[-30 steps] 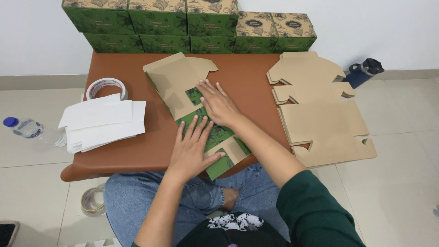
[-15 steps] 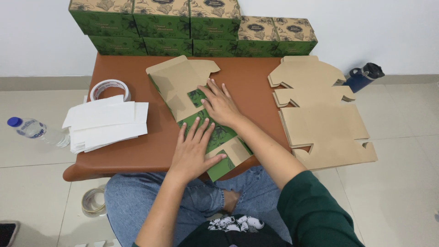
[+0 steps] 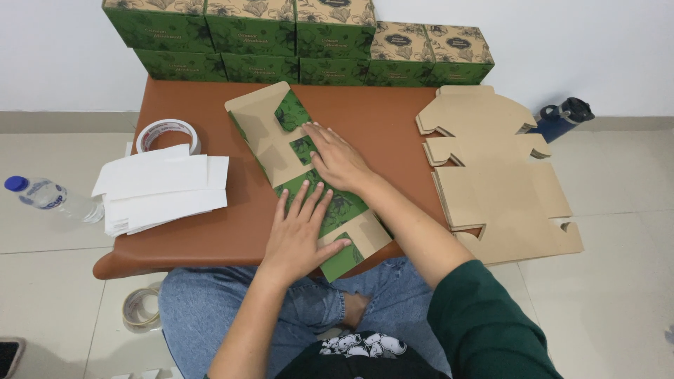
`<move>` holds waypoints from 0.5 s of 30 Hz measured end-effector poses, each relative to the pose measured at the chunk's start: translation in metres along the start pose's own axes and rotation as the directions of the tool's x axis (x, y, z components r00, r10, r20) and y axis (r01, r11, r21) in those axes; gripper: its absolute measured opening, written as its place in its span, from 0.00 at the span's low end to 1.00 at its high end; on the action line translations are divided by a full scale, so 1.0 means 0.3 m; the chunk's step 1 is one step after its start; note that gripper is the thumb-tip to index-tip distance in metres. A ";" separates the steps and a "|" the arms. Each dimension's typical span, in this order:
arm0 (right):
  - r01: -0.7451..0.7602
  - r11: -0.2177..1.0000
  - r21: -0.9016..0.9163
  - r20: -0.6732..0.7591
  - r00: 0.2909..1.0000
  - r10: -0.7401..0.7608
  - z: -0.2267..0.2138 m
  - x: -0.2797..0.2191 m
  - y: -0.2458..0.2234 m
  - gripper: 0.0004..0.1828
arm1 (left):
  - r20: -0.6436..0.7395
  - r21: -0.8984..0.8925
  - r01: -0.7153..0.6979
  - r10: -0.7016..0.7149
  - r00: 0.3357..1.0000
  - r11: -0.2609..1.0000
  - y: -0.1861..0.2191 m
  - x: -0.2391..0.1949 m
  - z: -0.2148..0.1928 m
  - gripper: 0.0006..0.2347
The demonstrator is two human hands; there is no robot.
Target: Folding cardboard boxes, inserting paper slips, and stacking the finished packages.
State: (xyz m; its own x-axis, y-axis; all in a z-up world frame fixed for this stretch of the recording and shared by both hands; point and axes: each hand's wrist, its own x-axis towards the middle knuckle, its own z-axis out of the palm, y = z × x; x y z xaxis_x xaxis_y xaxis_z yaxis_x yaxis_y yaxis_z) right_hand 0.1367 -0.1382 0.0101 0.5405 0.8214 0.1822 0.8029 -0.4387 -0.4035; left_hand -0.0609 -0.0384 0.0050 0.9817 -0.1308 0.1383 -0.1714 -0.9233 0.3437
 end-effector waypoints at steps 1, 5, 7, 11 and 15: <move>0.000 1.000 0.000 0.003 1.000 0.000 0.002 0.007 0.000 0.31 | 0.001 -0.002 0.002 -0.002 1.000 1.000 0.000 0.000 0.000 0.39; 0.007 0.998 -0.058 0.049 0.999 -0.004 0.011 0.059 0.007 0.30 | -0.004 0.004 -0.008 0.008 1.000 1.000 -0.003 0.000 -0.003 0.39; 0.000 0.998 -0.060 0.066 0.998 0.004 0.015 0.100 0.014 0.31 | -0.005 -0.006 -0.008 0.008 1.000 1.000 -0.002 0.001 -0.010 0.39; -0.067 0.996 -0.062 0.128 0.989 0.074 0.019 0.193 0.020 0.35 | -0.011 -0.036 -0.016 0.016 1.000 0.999 -0.002 0.001 -0.022 0.39; -0.107 0.988 -0.112 0.195 0.972 0.127 0.007 0.279 0.028 0.38 | -0.014 -0.036 -0.029 0.028 0.999 0.999 -0.005 0.001 -0.023 0.39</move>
State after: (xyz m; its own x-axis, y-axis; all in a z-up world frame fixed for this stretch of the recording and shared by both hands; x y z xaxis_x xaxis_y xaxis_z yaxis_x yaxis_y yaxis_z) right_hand 0.1880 -0.0723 0.0199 0.5787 0.8141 -0.0492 0.7635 -0.5620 -0.3182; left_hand -0.0609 -0.0346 0.0108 0.9752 -0.1518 0.1613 -0.2026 -0.9055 0.3729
